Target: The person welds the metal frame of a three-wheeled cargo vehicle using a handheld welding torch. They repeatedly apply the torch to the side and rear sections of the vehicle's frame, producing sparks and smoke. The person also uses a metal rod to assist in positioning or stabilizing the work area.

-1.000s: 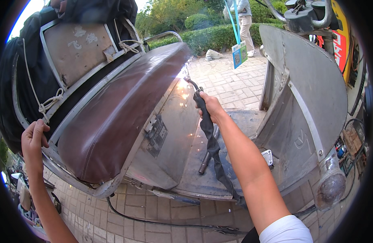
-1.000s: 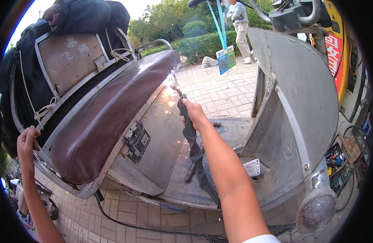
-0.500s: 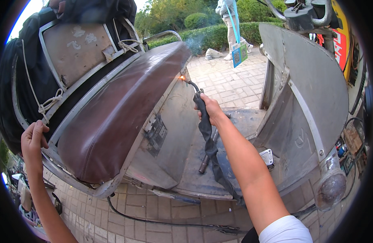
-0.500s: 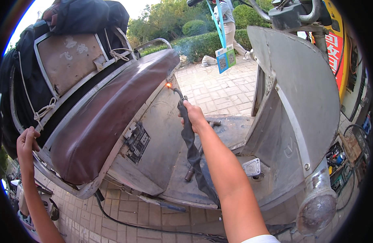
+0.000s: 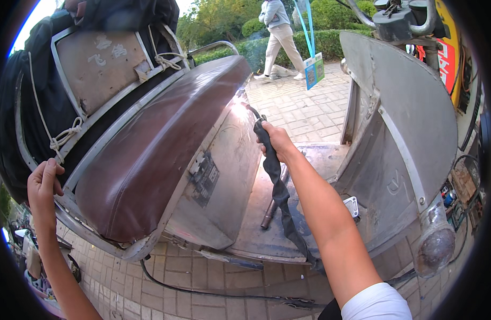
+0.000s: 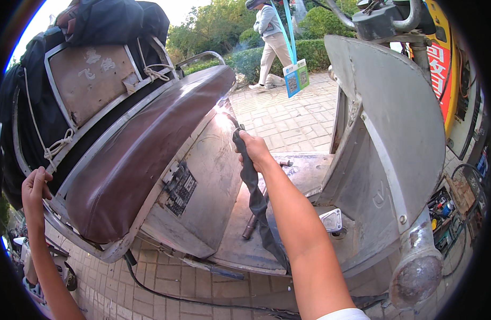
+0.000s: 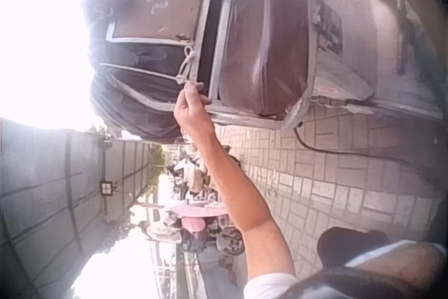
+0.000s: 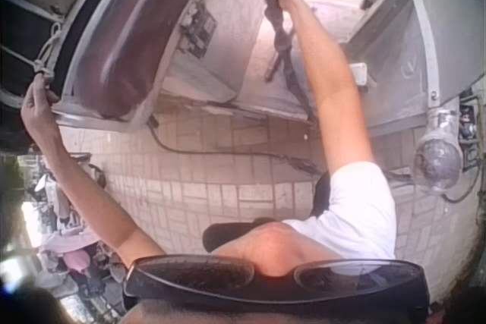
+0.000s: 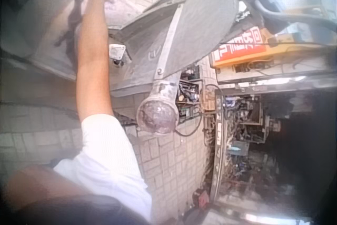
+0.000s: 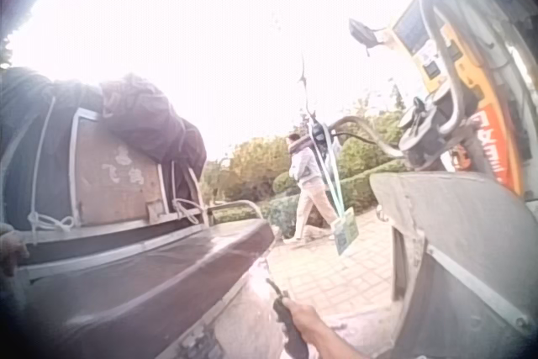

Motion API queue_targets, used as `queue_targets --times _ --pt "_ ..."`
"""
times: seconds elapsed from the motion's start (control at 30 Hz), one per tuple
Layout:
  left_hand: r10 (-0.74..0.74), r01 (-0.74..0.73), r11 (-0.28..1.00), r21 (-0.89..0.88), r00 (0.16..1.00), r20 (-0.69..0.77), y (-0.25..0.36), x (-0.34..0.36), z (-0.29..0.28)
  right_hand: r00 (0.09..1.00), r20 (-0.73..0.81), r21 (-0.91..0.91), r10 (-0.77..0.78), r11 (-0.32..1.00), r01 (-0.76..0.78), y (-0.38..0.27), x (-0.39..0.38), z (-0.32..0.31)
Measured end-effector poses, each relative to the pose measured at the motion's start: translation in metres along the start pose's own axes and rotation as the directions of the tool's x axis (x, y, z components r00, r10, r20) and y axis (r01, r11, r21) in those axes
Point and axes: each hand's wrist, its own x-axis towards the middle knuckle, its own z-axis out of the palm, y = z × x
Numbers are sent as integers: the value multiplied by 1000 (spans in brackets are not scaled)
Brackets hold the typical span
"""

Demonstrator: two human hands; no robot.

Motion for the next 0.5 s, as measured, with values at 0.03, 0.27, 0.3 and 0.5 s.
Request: queue_targets --times 0.03,0.27,0.3,0.5 --pt "-1 1 1000 1 1000 6 -1 0 -1 1000 -6 -6 3 1000 -3 -1 -1 2" --pt "-9 9 1000 -14 1000 7 -1 0 -1 1000 5 0 6 1000 -6 -2 -2 2" --pt "-9 9 1000 -11 1000 6 0 0 -1 1000 17 4 0 1000 0 -1 -1 1" --pt "-14 14 1000 10 1000 3 2 0 0 1000 5 -2 -23 1000 23 3 4 0"
